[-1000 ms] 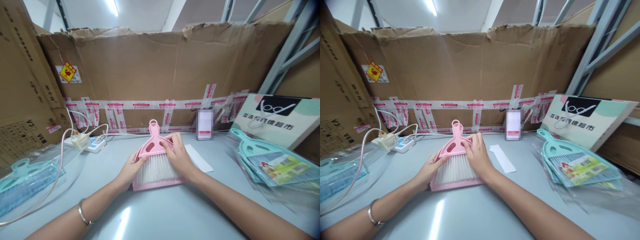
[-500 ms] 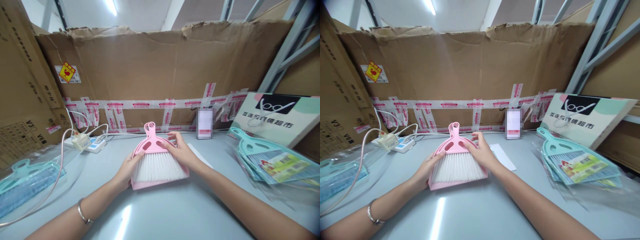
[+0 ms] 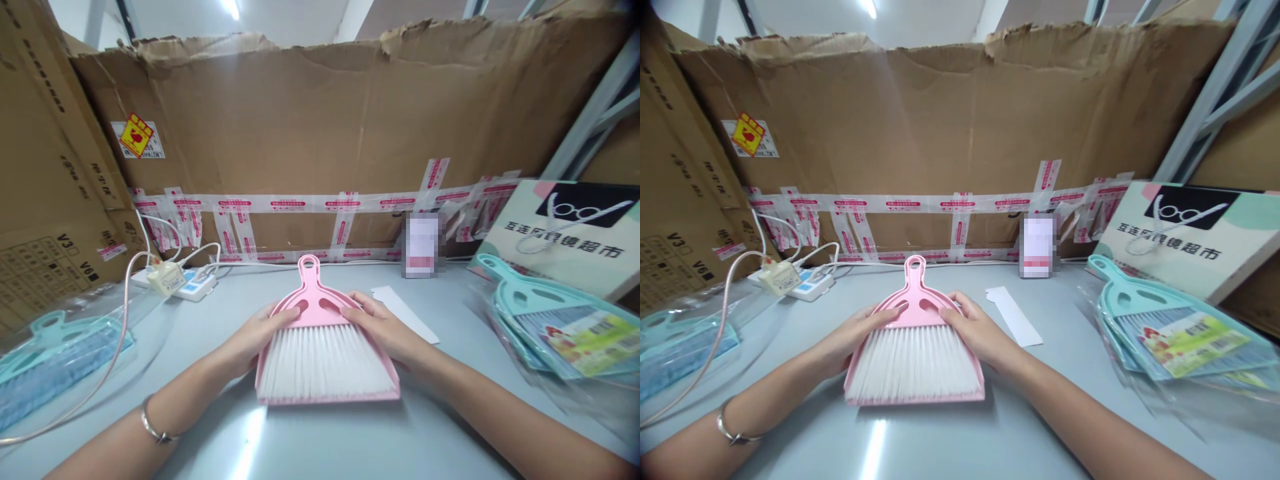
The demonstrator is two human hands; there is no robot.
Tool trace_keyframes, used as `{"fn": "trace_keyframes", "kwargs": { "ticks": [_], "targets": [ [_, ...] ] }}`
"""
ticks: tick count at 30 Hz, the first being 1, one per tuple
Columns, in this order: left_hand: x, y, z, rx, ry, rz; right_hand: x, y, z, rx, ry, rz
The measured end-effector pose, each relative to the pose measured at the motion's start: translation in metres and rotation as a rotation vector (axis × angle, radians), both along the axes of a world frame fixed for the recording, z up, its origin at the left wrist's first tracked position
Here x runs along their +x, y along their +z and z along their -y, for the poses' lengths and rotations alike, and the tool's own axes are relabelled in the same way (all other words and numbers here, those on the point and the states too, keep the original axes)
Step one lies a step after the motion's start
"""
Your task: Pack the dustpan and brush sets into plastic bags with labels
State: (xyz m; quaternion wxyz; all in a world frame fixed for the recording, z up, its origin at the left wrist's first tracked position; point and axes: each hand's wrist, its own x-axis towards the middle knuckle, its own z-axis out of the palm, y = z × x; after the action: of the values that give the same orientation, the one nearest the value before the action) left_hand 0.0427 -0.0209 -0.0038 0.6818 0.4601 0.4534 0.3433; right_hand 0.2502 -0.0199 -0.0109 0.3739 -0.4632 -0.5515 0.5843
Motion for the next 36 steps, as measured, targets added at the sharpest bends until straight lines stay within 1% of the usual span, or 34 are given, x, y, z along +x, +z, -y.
{"fn": "trace_keyframes", "kwargs": {
  "ticks": [2,4,6,9,12,16,18,21,24,29,36],
  "targets": [
    [0.001,-0.001,-0.002,0.022,-0.017,-0.051,-0.002,0.0,0.001,0.016,-0.004,0.035],
    [0.002,-0.005,-0.004,0.07,0.013,-0.131,-0.004,-0.002,0.0,0.031,-0.013,0.057],
    [0.003,-0.011,-0.007,0.145,0.057,-0.226,-0.006,-0.005,-0.003,0.085,-0.015,0.068],
    [0.004,-0.016,-0.01,0.263,0.08,-0.367,-0.008,-0.008,-0.009,0.192,-0.009,0.09],
    [0.003,-0.013,-0.012,0.305,0.063,-0.444,-0.008,-0.01,-0.015,0.23,-0.023,0.115],
    [0.001,0.0,-0.021,0.29,-0.087,-0.385,-0.01,-0.012,-0.018,0.234,-0.074,0.158],
    [0.003,0.005,-0.028,0.287,-0.119,-0.397,-0.011,-0.013,-0.017,0.229,-0.071,0.161],
    [0.012,0.007,-0.038,0.294,-0.085,-0.443,-0.013,-0.016,-0.014,0.282,-0.034,0.128],
    [0.023,0.004,-0.042,0.333,-0.071,-0.44,-0.011,-0.015,-0.011,0.334,-0.027,0.096],
    [0.027,-0.001,-0.041,0.371,-0.059,-0.422,-0.009,-0.014,-0.009,0.296,-0.027,0.092],
    [0.023,-0.005,-0.04,0.351,-0.056,-0.405,-0.012,-0.019,-0.009,0.27,-0.036,0.107]
  ]
}}
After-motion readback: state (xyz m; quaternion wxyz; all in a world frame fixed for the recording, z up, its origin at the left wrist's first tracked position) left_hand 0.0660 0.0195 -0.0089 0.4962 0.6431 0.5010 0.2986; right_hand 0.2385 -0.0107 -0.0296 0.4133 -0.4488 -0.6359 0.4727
